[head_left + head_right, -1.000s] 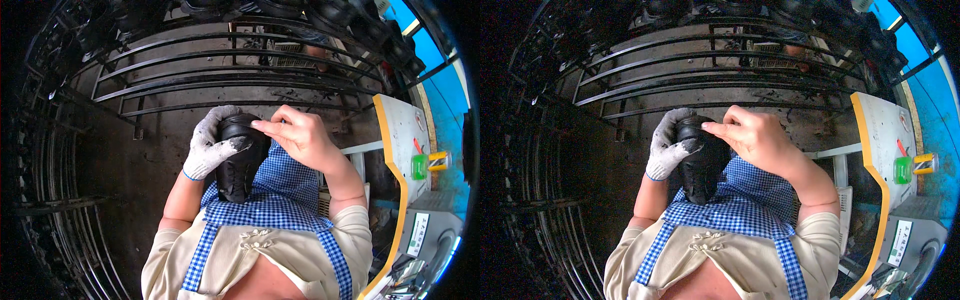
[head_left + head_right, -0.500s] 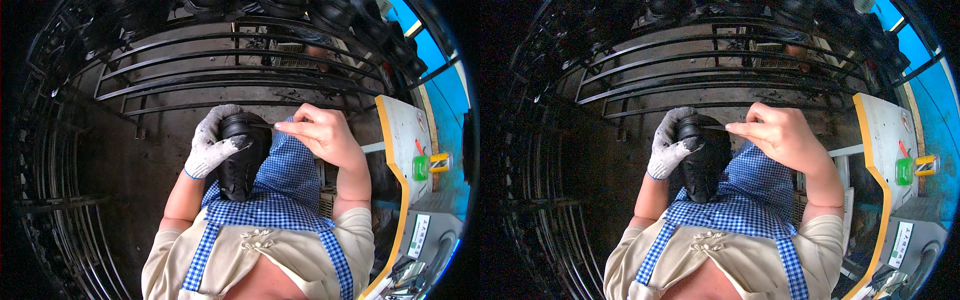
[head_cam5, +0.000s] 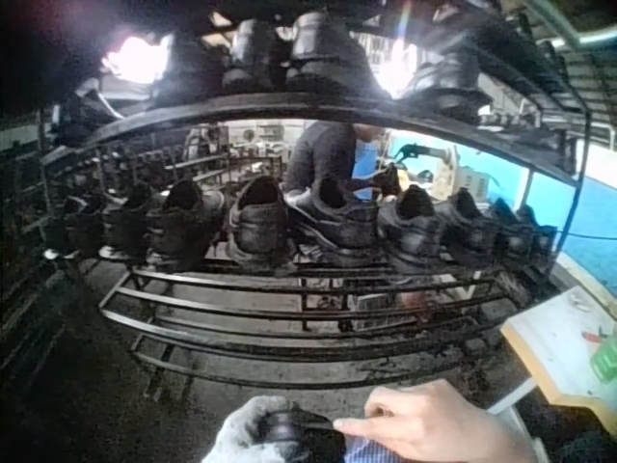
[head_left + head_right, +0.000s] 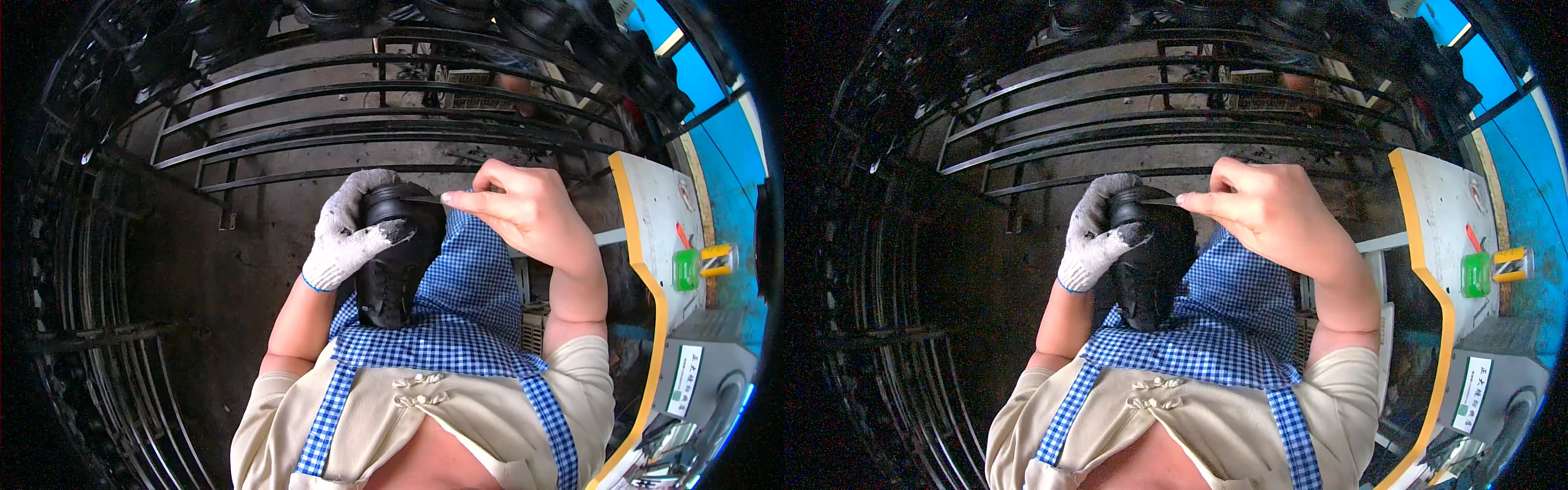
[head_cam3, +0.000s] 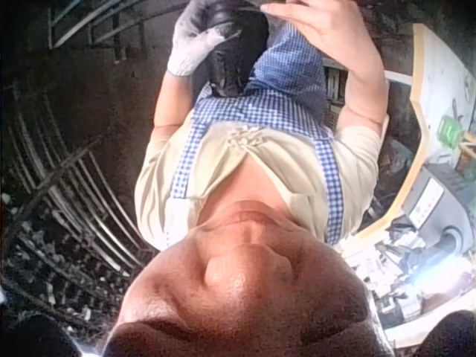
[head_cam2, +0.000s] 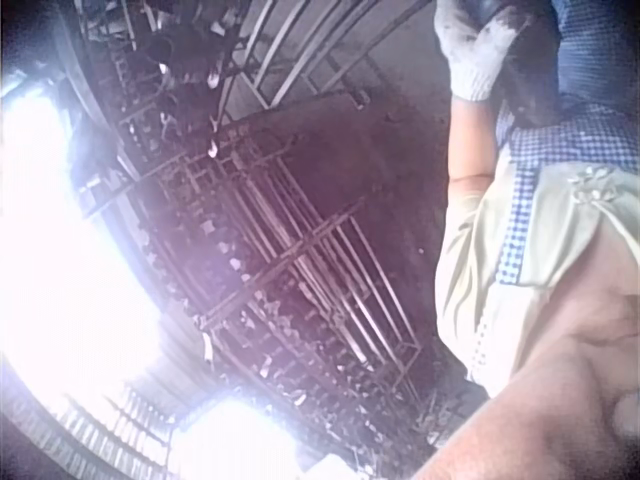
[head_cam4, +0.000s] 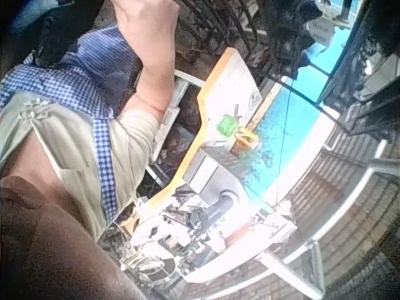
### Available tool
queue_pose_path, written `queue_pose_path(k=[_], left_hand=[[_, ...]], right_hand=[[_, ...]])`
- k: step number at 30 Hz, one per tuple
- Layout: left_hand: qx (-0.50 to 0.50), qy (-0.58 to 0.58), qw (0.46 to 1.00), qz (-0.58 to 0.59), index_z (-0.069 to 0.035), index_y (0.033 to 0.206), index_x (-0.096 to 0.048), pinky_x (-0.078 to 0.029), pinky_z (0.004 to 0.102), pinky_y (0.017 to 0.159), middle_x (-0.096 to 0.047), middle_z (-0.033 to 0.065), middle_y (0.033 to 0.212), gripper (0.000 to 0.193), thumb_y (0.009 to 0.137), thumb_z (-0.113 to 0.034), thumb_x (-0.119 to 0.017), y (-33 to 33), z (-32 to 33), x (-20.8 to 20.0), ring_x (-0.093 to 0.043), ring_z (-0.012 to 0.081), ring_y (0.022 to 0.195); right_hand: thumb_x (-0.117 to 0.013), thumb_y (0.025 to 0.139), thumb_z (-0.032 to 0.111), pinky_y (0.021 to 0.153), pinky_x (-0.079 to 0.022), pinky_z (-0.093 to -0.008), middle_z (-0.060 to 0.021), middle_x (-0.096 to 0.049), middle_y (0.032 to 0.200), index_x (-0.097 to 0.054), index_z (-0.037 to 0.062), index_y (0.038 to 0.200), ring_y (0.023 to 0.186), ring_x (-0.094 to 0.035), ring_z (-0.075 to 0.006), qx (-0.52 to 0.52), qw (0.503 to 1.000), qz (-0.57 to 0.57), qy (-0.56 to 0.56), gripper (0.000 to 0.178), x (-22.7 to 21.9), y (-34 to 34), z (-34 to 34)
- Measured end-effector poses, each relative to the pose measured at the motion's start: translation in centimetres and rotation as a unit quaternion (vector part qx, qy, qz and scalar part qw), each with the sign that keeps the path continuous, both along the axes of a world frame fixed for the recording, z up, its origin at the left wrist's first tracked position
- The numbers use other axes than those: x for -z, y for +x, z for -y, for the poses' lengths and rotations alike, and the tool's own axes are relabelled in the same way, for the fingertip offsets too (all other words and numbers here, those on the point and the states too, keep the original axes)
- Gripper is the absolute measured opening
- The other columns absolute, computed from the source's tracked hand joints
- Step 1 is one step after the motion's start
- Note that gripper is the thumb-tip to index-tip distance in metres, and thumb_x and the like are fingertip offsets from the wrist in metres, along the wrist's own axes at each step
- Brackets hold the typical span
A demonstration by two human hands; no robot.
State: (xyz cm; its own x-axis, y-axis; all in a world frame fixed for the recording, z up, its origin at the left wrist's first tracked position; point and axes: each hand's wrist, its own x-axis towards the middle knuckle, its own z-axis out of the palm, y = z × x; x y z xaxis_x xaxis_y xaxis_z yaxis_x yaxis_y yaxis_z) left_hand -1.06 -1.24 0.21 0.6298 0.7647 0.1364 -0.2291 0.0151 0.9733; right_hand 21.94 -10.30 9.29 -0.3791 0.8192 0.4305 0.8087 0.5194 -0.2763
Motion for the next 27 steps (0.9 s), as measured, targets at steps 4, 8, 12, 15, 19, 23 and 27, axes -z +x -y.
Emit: queue_pose_path(k=[4,8,12,15,19,23,27], left_hand=[[-0.005,0.002,1.0,0.002,0.0,0.124,-0.052,-0.048,0.0325,0.094,-0.061,0.0106,0.114,0.067,0.07,-0.022,-0.084,0.1,0.0,0.2,-0.059,0.0181,0.104],[-0.004,-0.002,1.0,-0.01,0.0,0.124,-0.052,-0.048,0.0323,0.093,-0.061,0.0104,0.113,0.069,0.069,-0.024,-0.085,0.0,0.1,0.5,-0.059,0.018,0.103],[-0.004,-0.002,1.0,-0.008,0.0,0.124,-0.052,-0.048,0.0321,0.093,-0.061,0.0104,0.113,0.069,0.069,-0.024,-0.085,0.1,0.1,0.1,-0.059,0.0179,0.103],[-0.008,0.002,1.0,-0.001,0.0,0.123,-0.053,-0.049,0.0318,0.093,-0.061,0.0105,0.113,0.067,0.069,-0.024,-0.084,0.1,0.0,0.2,-0.059,0.018,0.103],[-0.008,-0.002,1.0,0.01,0.001,0.122,-0.054,-0.049,0.0319,0.093,-0.061,0.0107,0.113,0.066,0.069,-0.023,-0.084,0.3,-0.1,0.8,-0.059,0.0178,0.103],[-0.01,0.001,1.0,0.0,0.001,0.122,-0.054,-0.049,0.0321,0.093,-0.061,0.0106,0.112,0.065,0.069,-0.022,-0.084,0.4,0.0,0.7,-0.059,0.0177,0.104],[-0.012,0.01,1.0,-0.01,0.001,0.122,-0.054,-0.049,0.0322,0.093,-0.061,0.0104,0.112,0.064,0.069,-0.021,-0.084,0.3,-0.1,0.7,-0.058,0.0179,0.104]], right_hand=[[-0.072,0.077,0.005,0.048,-0.044,-0.0297,-0.0061,-0.058,0.076,-0.074,0.0126,0.101,0.055,-0.057,-0.0177,-0.01,1.0,-0.005,0.006,0.025,0.1,0.1,-0.2],[-0.072,0.078,0.008,0.049,-0.047,-0.0325,-0.0056,-0.058,0.075,-0.074,0.0161,0.101,0.057,-0.059,-0.0203,0.01,0.999,-0.015,0.035,0.025,0.6,-0.4,-0.8],[-0.072,0.078,0.009,0.05,-0.048,-0.034,-0.0051,-0.059,0.075,-0.074,0.0186,0.102,0.057,-0.061,-0.0215,0.019,0.999,-0.034,0.037,0.026,1.4,0.2,-0.8],[-0.072,0.078,0.009,0.05,-0.049,-0.0338,-0.0051,-0.059,0.076,-0.073,0.0189,0.103,0.057,-0.061,-0.0216,0.008,0.999,-0.039,0.006,0.027,1.2,0.7,0.1],[-0.072,0.078,0.007,0.05,-0.048,-0.032,-0.0054,-0.059,0.076,-0.074,0.0163,0.101,0.057,-0.06,-0.02,0.01,1.0,-0.008,-0.005,0.025,0.7,0.7,0.3],[-0.073,0.077,0.004,0.048,-0.045,-0.0291,-0.0061,-0.059,0.075,-0.074,0.0116,0.099,0.056,-0.058,-0.0173,0.019,0.999,-0.018,0.023,0.023,0.9,-0.1,-0.3],[-0.074,0.076,0.004,0.048,-0.044,-0.0296,-0.0057,-0.059,0.076,-0.074,0.0135,0.102,0.055,-0.057,-0.0171,0.014,0.999,-0.029,0.021,0.027,1.2,0.6,0.1]])
